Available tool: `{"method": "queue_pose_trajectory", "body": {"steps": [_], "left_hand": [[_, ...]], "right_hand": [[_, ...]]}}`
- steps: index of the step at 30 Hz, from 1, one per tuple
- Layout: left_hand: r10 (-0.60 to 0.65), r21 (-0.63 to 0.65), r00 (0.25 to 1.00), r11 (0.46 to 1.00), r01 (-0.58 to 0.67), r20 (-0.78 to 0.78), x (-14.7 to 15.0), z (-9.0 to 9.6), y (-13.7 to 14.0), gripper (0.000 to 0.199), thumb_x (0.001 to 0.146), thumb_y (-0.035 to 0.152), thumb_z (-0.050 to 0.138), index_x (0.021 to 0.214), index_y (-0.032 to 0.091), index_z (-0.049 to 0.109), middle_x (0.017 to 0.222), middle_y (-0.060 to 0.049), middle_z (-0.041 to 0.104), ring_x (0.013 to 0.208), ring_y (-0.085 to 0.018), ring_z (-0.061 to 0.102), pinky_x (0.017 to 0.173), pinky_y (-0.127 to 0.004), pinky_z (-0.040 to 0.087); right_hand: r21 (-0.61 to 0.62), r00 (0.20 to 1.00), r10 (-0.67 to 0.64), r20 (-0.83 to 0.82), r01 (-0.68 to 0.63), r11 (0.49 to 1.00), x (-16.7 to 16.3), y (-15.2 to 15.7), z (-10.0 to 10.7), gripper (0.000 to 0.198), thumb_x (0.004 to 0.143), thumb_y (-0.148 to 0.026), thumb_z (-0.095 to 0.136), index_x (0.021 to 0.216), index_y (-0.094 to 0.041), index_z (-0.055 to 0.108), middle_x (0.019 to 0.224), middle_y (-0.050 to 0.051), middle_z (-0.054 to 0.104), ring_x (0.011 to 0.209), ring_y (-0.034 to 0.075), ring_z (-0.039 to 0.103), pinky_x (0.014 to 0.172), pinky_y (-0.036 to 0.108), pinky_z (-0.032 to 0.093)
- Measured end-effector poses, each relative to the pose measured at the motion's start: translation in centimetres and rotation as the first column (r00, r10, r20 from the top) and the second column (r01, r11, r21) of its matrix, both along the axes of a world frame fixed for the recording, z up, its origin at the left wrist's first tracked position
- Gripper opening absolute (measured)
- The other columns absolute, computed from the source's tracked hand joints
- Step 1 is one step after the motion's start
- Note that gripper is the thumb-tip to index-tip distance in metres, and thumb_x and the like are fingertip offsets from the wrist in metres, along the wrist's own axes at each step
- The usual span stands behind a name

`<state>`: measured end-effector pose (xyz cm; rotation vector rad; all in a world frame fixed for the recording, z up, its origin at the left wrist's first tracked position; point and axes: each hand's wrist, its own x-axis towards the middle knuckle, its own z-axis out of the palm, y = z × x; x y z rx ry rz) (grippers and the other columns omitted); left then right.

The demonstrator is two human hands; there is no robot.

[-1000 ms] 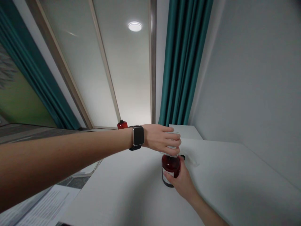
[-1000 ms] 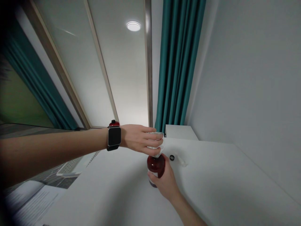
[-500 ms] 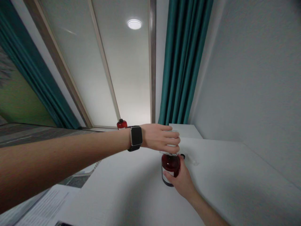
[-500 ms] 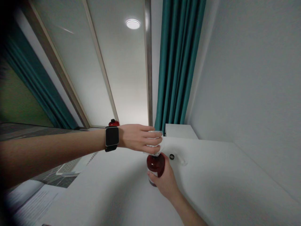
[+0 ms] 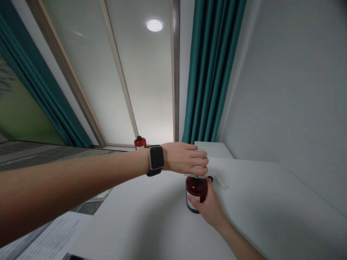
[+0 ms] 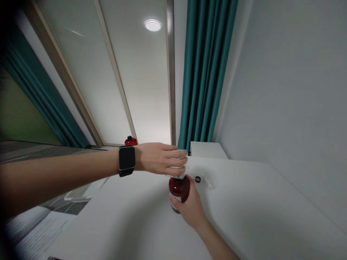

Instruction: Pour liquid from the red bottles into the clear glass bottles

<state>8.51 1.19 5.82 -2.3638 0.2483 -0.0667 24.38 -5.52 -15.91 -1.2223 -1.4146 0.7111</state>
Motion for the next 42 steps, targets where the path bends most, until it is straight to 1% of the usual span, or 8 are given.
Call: {"method": "queue_pose_trajectory", "body": {"steps": [8,16,25,28,31,34,36,42], "left_hand": [[0.07,-0.173,0.997,0.983,-0.061,0.041,-0.2,0.0,0.2,0.023,0.1,0.012,0.047,0.113,0.026,0.059,0.121,-0.007,0.065,0.122,-0.019,0.053,0.096,-0.033,0.047],[0.164,-0.111,0.986,0.98,-0.164,-0.007,-0.4,-0.3,0.2,0.028,0.1,0.008,0.042,0.121,0.022,0.055,0.13,-0.008,0.061,0.127,-0.02,0.05,0.1,-0.033,0.047],[0.143,-0.114,0.989,0.984,-0.139,0.029,-0.8,-1.2,1.0,0.026,0.099,0.005,0.043,0.118,0.02,0.054,0.124,-0.01,0.062,0.122,-0.019,0.053,0.101,-0.033,0.048],[0.14,-0.167,0.989,0.977,-0.13,0.051,-0.8,-1.6,1.1,0.027,0.097,0.005,0.047,0.119,0.021,0.053,0.123,-0.01,0.062,0.121,-0.019,0.054,0.099,-0.033,0.049],[0.1,-0.176,0.991,0.981,-0.083,0.094,-0.8,-2.0,1.2,0.026,0.098,0.005,0.047,0.118,0.019,0.053,0.122,-0.011,0.063,0.121,-0.02,0.055,0.099,-0.034,0.05],[0.069,-0.178,0.991,0.983,-0.047,0.116,-0.6,-2.2,1.2,0.025,0.097,0.003,0.045,0.116,0.018,0.054,0.12,-0.013,0.064,0.12,-0.021,0.056,0.099,-0.035,0.05],[0.069,-0.222,0.988,0.974,-0.037,0.138,-0.6,-2.2,1.2,0.027,0.096,0.002,0.048,0.115,0.019,0.054,0.121,-0.012,0.064,0.12,-0.021,0.056,0.098,-0.035,0.051],[0.069,-0.303,0.979,0.953,-0.007,0.193,-0.8,-2.6,1.3,0.038,0.093,0.0,0.053,0.124,0.022,0.05,0.123,-0.011,0.064,0.122,-0.019,0.056,0.101,-0.034,0.05]], "right_hand": [[0.01,0.999,0.031,-0.019,-0.03,0.999,0.1,0.0,-0.1,0.074,0.067,-0.033,0.077,0.13,-0.019,0.042,0.121,0.014,0.063,0.108,0.033,0.063,0.099,0.053,0.049],[-0.029,0.999,0.052,-0.015,-0.052,0.998,0.1,-0.2,0.3,0.073,0.067,-0.03,0.073,0.13,-0.019,0.039,0.125,0.014,0.06,0.113,0.03,0.061,0.103,0.05,0.046],[-0.077,0.995,0.092,-0.03,-0.095,0.993,0.4,-0.8,-0.1,0.086,0.066,-0.029,0.076,0.139,-0.021,0.031,0.133,0.014,0.055,0.122,0.03,0.057,0.108,0.048,0.041],[-0.059,0.984,0.173,-0.038,-0.175,0.983,1.4,-1.1,-0.3,0.106,0.067,-0.037,0.078,0.15,-0.021,0.013,0.142,0.016,0.045,0.13,0.031,0.049,0.11,0.05,0.037],[0.073,0.965,0.239,-0.104,-0.232,0.97,2.6,-1.0,-0.3,0.095,0.083,-0.058,0.058,0.153,-0.022,0.006,0.147,0.015,0.039,0.135,0.031,0.043,0.111,0.05,0.034],[0.121,0.958,0.164,-0.237,-0.139,0.983,3.7,0.2,0.3,0.069,0.094,-0.064,0.033,0.151,-0.026,0.022,0.142,0.011,0.046,0.134,0.028,0.043,0.112,0.049,0.033],[0.048,0.949,0.125,-0.291,-0.116,0.992,4.3,1.3,1.4,0.059,0.094,-0.063,0.034,0.141,-0.027,0.04,0.133,0.009,0.055,0.127,0.027,0.049,0.109,0.049,0.037],[-0.053,0.877,0.281,-0.391,-0.326,0.944,4.4,3.9,6.2,0.051,0.092,-0.06,0.045,0.131,-0.027,0.052,0.111,0.005,0.071,0.104,0.025,0.065,0.095,0.045,0.049]]}}
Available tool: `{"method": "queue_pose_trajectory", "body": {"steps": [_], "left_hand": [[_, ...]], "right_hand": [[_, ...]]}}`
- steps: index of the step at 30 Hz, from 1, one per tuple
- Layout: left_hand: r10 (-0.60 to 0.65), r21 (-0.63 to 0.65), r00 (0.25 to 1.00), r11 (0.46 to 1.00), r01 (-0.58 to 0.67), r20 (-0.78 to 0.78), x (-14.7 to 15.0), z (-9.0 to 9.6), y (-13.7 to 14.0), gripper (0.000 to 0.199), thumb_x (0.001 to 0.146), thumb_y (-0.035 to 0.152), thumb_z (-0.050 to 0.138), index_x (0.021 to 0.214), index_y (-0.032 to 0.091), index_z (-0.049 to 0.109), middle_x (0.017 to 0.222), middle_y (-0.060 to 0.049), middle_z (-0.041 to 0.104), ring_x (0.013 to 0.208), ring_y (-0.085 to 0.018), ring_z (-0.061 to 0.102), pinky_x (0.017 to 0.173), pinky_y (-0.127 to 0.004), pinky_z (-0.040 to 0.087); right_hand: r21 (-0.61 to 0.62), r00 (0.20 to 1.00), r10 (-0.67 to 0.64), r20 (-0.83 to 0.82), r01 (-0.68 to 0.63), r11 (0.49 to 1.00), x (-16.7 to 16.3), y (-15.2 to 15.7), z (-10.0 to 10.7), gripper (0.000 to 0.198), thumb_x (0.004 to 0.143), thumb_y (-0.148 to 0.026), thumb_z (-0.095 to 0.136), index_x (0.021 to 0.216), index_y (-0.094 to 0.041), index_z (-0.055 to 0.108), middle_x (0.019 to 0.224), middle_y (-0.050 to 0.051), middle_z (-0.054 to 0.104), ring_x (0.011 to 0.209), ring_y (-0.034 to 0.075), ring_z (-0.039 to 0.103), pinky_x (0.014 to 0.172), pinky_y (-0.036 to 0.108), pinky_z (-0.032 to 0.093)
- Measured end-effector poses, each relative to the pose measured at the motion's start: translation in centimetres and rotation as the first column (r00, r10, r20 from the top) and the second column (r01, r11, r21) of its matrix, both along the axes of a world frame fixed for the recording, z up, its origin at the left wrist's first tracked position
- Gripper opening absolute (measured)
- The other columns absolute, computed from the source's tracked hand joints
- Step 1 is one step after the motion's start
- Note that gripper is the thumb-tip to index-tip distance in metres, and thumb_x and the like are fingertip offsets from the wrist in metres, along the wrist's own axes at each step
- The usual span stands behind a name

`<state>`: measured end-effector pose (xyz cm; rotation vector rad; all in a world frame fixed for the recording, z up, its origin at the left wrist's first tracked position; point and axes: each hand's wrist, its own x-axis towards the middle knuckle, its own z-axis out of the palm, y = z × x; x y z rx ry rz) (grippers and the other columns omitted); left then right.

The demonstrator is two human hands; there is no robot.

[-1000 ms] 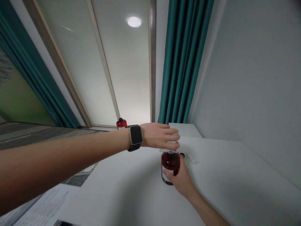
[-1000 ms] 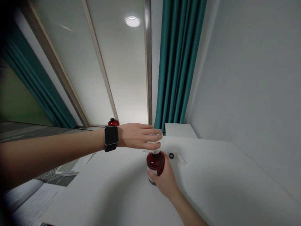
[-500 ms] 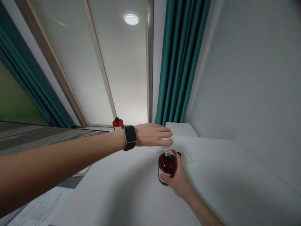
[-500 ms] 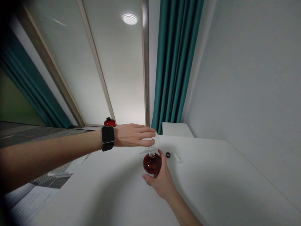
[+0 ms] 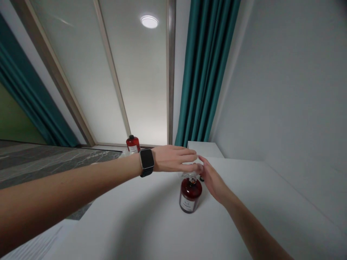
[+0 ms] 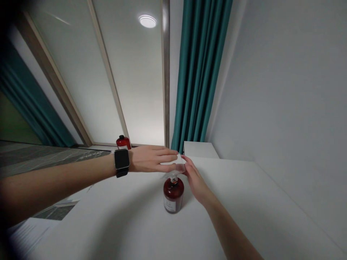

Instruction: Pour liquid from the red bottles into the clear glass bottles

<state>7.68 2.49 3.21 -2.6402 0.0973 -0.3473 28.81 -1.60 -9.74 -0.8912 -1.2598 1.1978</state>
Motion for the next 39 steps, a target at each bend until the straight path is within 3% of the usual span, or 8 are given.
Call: {"method": "queue_pose_trajectory", "body": {"steps": [11,17,19,22,24,26,31,39], "left_hand": [[0.016,0.06,0.998,0.998,-0.012,-0.057,0.0,-0.7,0.6,0.035,0.095,0.003,0.051,0.125,0.021,0.05,0.134,-0.013,0.058,0.131,-0.021,0.05,0.11,-0.04,0.044],[0.094,-0.121,0.995,0.989,-0.091,0.018,-1.1,-0.9,-0.5,0.07,0.08,0.001,0.063,0.14,0.027,0.039,0.151,-0.013,0.04,0.143,-0.033,0.033,0.116,-0.055,0.032],[0.255,-0.355,0.958,0.914,-0.195,0.132,-1.7,-1.4,-1.3,0.078,0.078,0.014,0.068,0.146,0.023,0.031,0.151,-0.018,0.038,0.141,-0.037,0.033,0.113,-0.059,0.033],[0.577,-0.768,0.787,0.6,-0.227,0.219,-2.1,-2.5,-2.1,0.071,0.092,0.033,0.056,0.15,0.018,0.018,0.137,-0.021,0.05,0.12,-0.031,0.055,0.098,-0.055,0.049],[0.632,-0.907,0.767,0.38,-0.18,0.112,-1.8,-3.4,-2.4,0.067,0.097,0.042,0.05,0.15,0.018,0.018,0.125,-0.02,0.057,0.106,-0.027,0.062,0.087,-0.049,0.055],[0.604,-0.95,0.795,0.279,-0.14,0.061,-1.1,-4.2,-2.5,0.068,0.095,0.048,0.052,0.149,0.018,0.023,0.12,-0.018,0.06,0.1,-0.025,0.064,0.085,-0.046,0.055],[0.618,-0.957,0.784,0.259,-0.132,0.059,0.8,-4.8,-2.7,0.07,0.09,0.051,0.059,0.144,0.014,0.034,0.114,-0.016,0.061,0.086,-0.021,0.063,0.081,-0.043,0.055],[0.588,-0.946,0.8,0.312,-0.088,0.12,1.1,-4.7,-3.0,0.064,0.09,0.039,0.062,0.143,0.018,0.035,0.108,-0.011,0.062,0.084,-0.019,0.062,0.078,-0.039,0.055]], "right_hand": [[-0.022,0.978,0.19,-0.081,-0.192,0.981,-0.5,0.9,1.8,0.056,0.083,-0.057,0.062,0.13,-0.027,0.057,0.127,0.007,0.068,0.114,0.028,0.065,0.094,0.047,0.052],[-0.033,0.975,0.166,-0.15,-0.173,0.984,-0.3,0.4,1.8,0.059,0.081,-0.06,0.064,0.129,-0.028,0.054,0.114,0.008,0.074,0.109,0.029,0.068,0.097,0.051,0.049],[-0.035,0.983,0.141,-0.121,-0.146,0.989,-0.1,0.1,1.7,0.062,0.082,-0.061,0.061,0.134,-0.028,0.049,0.111,0.008,0.074,0.102,0.029,0.07,0.094,0.049,0.051],[-0.026,0.992,0.093,-0.089,-0.095,0.995,0.0,-0.5,1.8,0.064,0.085,-0.061,0.057,0.138,-0.027,0.043,0.115,0.011,0.072,0.099,0.029,0.07,0.087,0.047,0.054],[-0.002,0.994,0.065,-0.088,-0.065,0.998,0.0,-0.9,1.9,0.062,0.086,-0.059,0.057,0.138,-0.028,0.042,0.116,0.011,0.071,0.099,0.028,0.07,0.084,0.045,0.055],[0.025,0.996,0.045,-0.08,-0.043,0.999,0.1,-1.2,1.9,0.058,0.087,-0.057,0.057,0.136,-0.028,0.043,0.117,0.011,0.069,0.099,0.027,0.069,0.083,0.043,0.055],[0.084,0.999,-0.002,-0.045,0.005,0.996,0.5,-1.7,1.8,0.049,0.089,-0.051,0.058,0.132,-0.031,0.046,0.12,0.008,0.066,0.102,0.024,0.067,0.088,0.041,0.054],[0.155,0.999,-0.031,0.041,0.025,0.988,1.1,-2.0,1.7,0.049,0.09,-0.049,0.059,0.134,-0.031,0.044,0.127,0.01,0.062,0.107,0.025,0.065,0.093,0.043,0.053]]}}
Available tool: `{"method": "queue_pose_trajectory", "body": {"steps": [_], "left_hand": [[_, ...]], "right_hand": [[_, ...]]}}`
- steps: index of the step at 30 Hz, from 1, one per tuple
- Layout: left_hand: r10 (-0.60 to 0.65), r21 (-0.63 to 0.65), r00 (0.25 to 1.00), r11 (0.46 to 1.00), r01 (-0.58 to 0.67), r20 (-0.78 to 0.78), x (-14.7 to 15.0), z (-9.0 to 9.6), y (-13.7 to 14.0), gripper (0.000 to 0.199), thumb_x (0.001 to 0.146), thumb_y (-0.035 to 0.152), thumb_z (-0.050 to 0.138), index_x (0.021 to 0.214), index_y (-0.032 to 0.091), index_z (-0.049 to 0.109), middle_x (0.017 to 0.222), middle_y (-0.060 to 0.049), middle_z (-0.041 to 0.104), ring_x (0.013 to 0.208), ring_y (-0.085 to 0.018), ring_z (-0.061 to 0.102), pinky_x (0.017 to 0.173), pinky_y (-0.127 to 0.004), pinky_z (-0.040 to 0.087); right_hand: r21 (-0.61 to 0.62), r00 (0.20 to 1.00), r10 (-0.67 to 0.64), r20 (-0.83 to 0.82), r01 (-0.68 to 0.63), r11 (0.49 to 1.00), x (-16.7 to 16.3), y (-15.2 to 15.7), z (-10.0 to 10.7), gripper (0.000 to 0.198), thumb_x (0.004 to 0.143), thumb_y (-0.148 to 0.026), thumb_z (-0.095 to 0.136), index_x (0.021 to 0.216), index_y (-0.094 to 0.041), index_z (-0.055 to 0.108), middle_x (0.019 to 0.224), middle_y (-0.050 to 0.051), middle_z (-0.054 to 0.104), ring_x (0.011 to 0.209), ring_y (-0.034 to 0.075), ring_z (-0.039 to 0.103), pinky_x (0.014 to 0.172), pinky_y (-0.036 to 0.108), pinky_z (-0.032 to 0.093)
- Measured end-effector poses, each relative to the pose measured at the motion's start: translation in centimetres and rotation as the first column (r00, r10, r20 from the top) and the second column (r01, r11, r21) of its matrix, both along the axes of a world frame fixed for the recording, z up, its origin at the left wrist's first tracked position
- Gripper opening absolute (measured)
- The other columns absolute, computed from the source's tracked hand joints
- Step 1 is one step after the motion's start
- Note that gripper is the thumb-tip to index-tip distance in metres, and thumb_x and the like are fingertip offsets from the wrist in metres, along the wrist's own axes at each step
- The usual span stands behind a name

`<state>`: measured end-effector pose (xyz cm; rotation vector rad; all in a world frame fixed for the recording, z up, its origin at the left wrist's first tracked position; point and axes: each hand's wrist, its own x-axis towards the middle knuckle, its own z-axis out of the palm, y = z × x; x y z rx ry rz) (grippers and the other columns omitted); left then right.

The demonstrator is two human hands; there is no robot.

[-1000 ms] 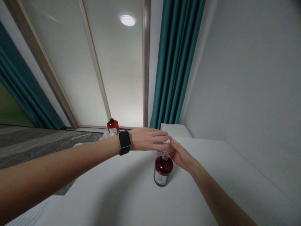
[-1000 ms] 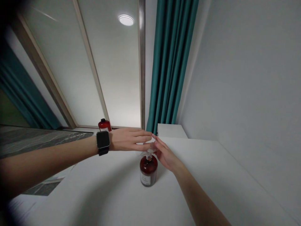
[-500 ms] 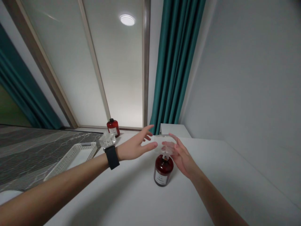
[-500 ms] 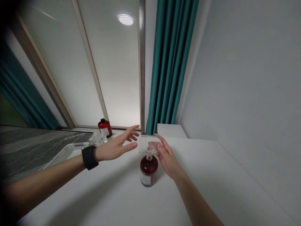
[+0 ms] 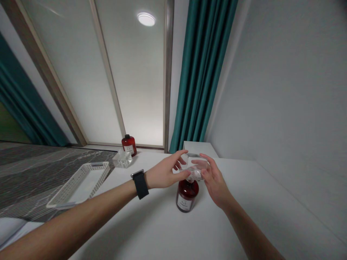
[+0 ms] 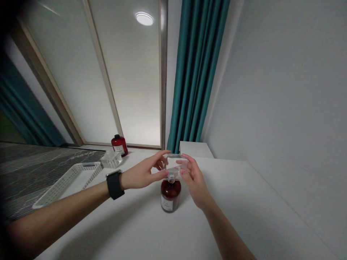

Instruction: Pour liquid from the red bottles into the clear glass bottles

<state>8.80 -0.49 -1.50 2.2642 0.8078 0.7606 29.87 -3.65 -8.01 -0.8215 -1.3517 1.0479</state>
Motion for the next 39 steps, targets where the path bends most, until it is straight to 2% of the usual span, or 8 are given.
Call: {"method": "queue_pose_trajectory", "body": {"steps": [12,17,24,29,35,39], "left_hand": [[-0.043,0.021,0.999,0.999,0.043,-0.002,-0.1,0.3,-0.2,0.067,0.086,0.036,0.064,0.143,0.015,0.034,0.112,-0.013,0.06,0.091,-0.022,0.061,0.078,-0.04,0.056],[-0.05,0.021,0.998,0.999,0.051,-0.022,-0.1,0.6,-0.2,0.067,0.087,0.037,0.062,0.143,0.014,0.033,0.112,-0.014,0.06,0.092,-0.023,0.061,0.079,-0.04,0.055],[-0.095,0.013,0.995,0.995,0.095,-0.011,-0.3,0.6,0.2,0.067,0.087,0.036,0.064,0.144,0.017,0.033,0.114,-0.013,0.06,0.097,-0.024,0.061,0.082,-0.041,0.054],[-0.115,-0.023,0.993,0.993,0.115,0.006,-0.4,0.1,0.7,0.068,0.088,0.035,0.063,0.146,0.018,0.031,0.113,-0.013,0.06,0.097,-0.024,0.06,0.087,-0.043,0.052],[-0.13,-0.141,0.984,0.979,0.147,0.124,-0.9,-1.2,1.0,0.079,0.087,0.038,0.066,0.149,0.019,0.021,0.117,-0.013,0.058,0.107,-0.026,0.058,0.096,-0.049,0.047],[-0.134,-0.143,0.982,0.978,0.153,0.134,-1.4,-1.6,1.0,0.076,0.088,0.04,0.065,0.149,0.019,0.024,0.119,-0.013,0.058,0.112,-0.027,0.056,0.101,-0.051,0.042]], "right_hand": [[0.034,0.996,-0.024,0.087,0.021,0.999,0.5,-0.6,0.8,0.052,0.087,-0.052,0.062,0.132,-0.031,0.045,0.126,0.01,0.061,0.111,0.025,0.063,0.092,0.044,0.054],[0.034,0.998,-0.021,0.063,0.018,0.999,0.3,-0.7,0.9,0.051,0.087,-0.052,0.062,0.131,-0.031,0.045,0.126,0.01,0.061,0.111,0.025,0.063,0.092,0.045,0.055],[0.042,0.998,-0.021,0.052,0.019,0.999,0.4,-0.9,0.7,0.05,0.087,-0.05,0.064,0.13,-0.032,0.046,0.124,0.009,0.061,0.111,0.024,0.062,0.093,0.044,0.054],[0.03,0.998,-0.032,0.052,0.03,0.999,0.3,-1.0,0.5,0.048,0.088,-0.049,0.063,0.13,-0.034,0.045,0.127,0.009,0.058,0.113,0.023,0.061,0.092,0.042,0.054],[0.017,0.998,-0.054,0.04,0.054,0.998,0.2,-1.2,0.5,0.048,0.088,-0.048,0.063,0.13,-0.035,0.045,0.126,0.009,0.059,0.11,0.024,0.063,0.089,0.041,0.056],[0.01,0.997,-0.066,0.039,0.066,0.998,0.2,-1.1,0.5,0.048,0.088,-0.048,0.063,0.131,-0.034,0.045,0.126,0.009,0.059,0.11,0.024,0.064,0.091,0.042,0.055]]}}
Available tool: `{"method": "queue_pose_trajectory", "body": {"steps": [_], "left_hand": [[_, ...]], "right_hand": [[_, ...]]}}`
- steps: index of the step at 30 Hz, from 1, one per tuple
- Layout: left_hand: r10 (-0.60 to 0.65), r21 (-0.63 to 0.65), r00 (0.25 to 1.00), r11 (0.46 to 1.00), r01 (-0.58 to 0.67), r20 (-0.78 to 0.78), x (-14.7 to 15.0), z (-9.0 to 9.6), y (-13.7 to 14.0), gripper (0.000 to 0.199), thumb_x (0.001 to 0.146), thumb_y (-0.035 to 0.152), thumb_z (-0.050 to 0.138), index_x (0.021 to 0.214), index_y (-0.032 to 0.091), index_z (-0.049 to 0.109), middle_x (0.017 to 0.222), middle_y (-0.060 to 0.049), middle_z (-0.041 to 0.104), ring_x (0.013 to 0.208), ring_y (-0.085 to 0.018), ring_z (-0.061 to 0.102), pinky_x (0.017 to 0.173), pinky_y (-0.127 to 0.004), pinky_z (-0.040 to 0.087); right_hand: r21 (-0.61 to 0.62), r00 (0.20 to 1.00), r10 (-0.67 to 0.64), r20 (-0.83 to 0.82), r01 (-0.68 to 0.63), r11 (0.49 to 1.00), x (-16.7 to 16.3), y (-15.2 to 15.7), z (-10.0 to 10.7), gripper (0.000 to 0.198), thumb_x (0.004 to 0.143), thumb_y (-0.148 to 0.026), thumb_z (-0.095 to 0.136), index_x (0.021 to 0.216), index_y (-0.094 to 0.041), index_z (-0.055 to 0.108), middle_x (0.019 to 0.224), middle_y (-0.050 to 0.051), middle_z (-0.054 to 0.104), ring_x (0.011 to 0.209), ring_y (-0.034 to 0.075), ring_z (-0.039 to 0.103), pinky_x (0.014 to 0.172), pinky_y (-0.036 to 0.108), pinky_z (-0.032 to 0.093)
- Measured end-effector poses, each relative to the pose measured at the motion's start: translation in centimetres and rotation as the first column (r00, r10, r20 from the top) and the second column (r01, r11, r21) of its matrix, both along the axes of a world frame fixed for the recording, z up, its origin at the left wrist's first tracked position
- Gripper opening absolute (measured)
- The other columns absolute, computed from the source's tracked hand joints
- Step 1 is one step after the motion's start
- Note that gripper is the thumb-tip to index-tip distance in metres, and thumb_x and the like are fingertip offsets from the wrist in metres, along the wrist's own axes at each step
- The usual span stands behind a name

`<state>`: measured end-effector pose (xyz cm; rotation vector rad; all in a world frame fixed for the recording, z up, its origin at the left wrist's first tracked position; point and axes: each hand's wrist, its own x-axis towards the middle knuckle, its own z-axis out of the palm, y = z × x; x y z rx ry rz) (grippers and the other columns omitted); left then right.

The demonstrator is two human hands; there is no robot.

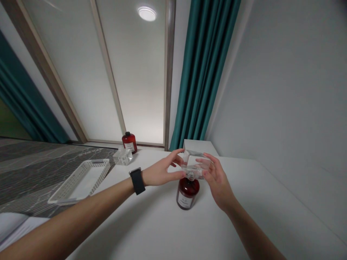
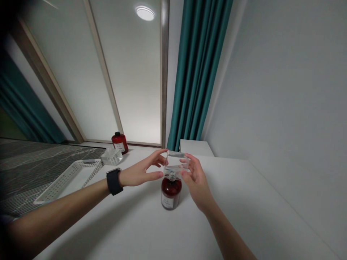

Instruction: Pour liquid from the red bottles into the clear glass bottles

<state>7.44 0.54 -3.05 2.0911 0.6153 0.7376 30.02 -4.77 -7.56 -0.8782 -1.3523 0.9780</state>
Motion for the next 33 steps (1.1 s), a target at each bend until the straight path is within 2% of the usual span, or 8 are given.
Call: {"method": "queue_pose_trajectory", "body": {"steps": [4,10,22,33], "left_hand": [[0.012,0.004,1.0,1.0,-0.012,-0.006,0.25,0.2,0.01,0.073,0.091,0.039,0.061,0.15,0.022,0.022,0.117,-0.012,0.058,0.109,-0.026,0.056,0.096,-0.048,0.045],[0.018,0.02,1.0,1.0,-0.019,0.015,0.86,0.31,0.1,0.063,0.091,0.035,0.062,0.145,0.022,0.032,0.108,-0.009,0.059,0.099,-0.023,0.059,0.089,-0.044,0.049],[-0.009,0.093,1.0,0.996,0.01,-0.009,0.48,0.66,0.03,0.066,0.088,0.03,0.067,0.144,0.024,0.031,0.115,-0.01,0.06,0.105,-0.025,0.06,0.092,-0.046,0.05],[-0.039,0.096,0.999,0.995,0.039,0.002,0.33,0.72,0.07,0.068,0.087,0.03,0.069,0.144,0.024,0.032,0.119,-0.01,0.06,0.108,-0.025,0.059,0.098,-0.049,0.048]], "right_hand": [[-0.027,0.999,-0.034,-0.01,0.033,0.999,-0.14,0.09,-0.23,0.051,0.087,-0.05,0.064,0.131,-0.034,0.044,0.127,0.009,0.058,0.108,0.024,0.064,0.092,0.043,0.054],[-0.039,0.997,-0.077,0.016,0.078,0.996,-0.35,-0.15,-0.06,0.051,0.085,-0.05,0.065,0.129,-0.033,0.045,0.125,0.009,0.059,0.107,0.024,0.064,0.088,0.043,0.056],[0.089,0.995,-0.043,0.094,0.035,0.995,-0.04,-0.41,0.34,0.046,0.089,-0.043,0.063,0.129,-0.032,0.045,0.127,0.009,0.06,0.113,0.024,0.06,0.083,0.038,0.056],[0.11,0.992,-0.052,0.118,0.039,0.993,0.15,-0.35,-0.18,0.046,0.089,-0.04,0.063,0.131,-0.032,0.045,0.129,0.009,0.057,0.112,0.024,0.059,0.082,0.04,0.056]]}}
